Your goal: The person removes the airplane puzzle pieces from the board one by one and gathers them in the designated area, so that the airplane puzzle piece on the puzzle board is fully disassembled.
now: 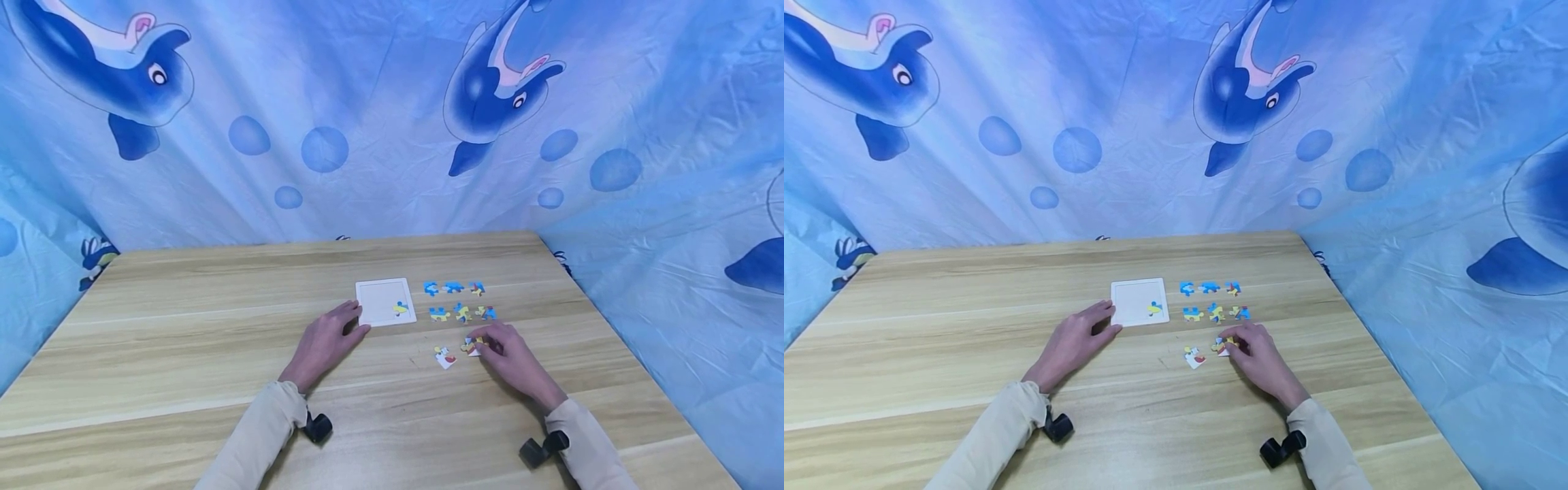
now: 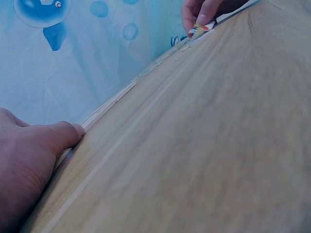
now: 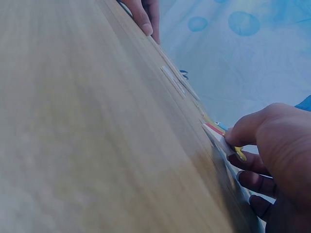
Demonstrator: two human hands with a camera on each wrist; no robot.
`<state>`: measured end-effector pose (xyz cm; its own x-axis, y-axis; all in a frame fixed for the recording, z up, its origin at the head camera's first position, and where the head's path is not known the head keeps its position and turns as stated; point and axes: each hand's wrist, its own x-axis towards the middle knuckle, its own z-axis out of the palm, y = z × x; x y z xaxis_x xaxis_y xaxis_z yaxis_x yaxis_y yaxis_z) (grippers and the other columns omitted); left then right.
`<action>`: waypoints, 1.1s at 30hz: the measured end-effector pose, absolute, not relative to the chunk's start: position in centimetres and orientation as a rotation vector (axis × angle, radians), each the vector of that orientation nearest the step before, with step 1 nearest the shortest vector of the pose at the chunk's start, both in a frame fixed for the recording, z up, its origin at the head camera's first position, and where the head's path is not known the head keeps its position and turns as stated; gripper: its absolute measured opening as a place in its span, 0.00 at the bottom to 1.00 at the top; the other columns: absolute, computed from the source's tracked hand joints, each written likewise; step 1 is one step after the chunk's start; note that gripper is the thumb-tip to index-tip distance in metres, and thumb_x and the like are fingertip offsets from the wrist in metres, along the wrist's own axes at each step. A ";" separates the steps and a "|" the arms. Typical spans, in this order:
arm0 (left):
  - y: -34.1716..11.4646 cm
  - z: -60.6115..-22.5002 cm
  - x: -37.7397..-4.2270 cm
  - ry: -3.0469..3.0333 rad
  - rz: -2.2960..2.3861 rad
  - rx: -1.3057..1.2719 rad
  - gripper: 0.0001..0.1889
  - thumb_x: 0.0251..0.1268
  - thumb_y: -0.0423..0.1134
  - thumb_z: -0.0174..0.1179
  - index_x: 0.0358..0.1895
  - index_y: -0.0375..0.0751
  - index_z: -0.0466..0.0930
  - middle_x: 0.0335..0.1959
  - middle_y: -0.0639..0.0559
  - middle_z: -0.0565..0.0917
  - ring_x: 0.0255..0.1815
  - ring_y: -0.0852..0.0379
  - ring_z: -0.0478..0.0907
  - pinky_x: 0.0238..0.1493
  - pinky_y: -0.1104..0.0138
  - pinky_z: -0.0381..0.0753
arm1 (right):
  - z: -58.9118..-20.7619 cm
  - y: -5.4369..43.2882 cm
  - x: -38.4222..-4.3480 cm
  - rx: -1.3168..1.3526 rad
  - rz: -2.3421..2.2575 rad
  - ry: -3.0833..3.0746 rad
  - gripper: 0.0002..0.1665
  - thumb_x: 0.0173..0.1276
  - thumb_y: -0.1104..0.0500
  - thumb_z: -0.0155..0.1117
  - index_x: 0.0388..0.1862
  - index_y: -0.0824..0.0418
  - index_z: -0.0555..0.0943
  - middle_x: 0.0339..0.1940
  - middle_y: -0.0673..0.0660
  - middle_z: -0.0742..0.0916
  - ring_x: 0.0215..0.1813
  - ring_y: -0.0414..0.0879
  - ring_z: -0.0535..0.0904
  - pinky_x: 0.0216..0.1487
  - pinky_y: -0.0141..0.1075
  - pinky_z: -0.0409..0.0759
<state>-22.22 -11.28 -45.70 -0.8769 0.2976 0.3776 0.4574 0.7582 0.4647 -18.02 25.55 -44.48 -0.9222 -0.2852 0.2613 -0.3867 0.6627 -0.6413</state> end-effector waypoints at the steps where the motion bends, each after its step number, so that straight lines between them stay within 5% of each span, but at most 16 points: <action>1: -11.3 -45.7 -22.2 -2.676 -0.812 -0.585 0.24 0.71 0.49 0.68 0.61 0.35 0.84 0.65 0.40 0.81 0.66 0.40 0.78 0.62 0.47 0.79 | -44.5 25.6 -18.0 0.555 1.099 -2.739 0.14 0.68 0.70 0.69 0.51 0.58 0.87 0.39 0.47 0.82 0.41 0.45 0.72 0.41 0.37 0.72; 33: -11.4 -45.6 -22.2 -2.694 -0.820 -0.594 0.24 0.73 0.50 0.65 0.62 0.35 0.84 0.66 0.40 0.81 0.67 0.41 0.78 0.62 0.47 0.79 | -44.6 25.0 -17.8 0.564 0.938 -2.725 0.13 0.64 0.69 0.71 0.47 0.61 0.85 0.35 0.46 0.78 0.44 0.47 0.70 0.47 0.44 0.68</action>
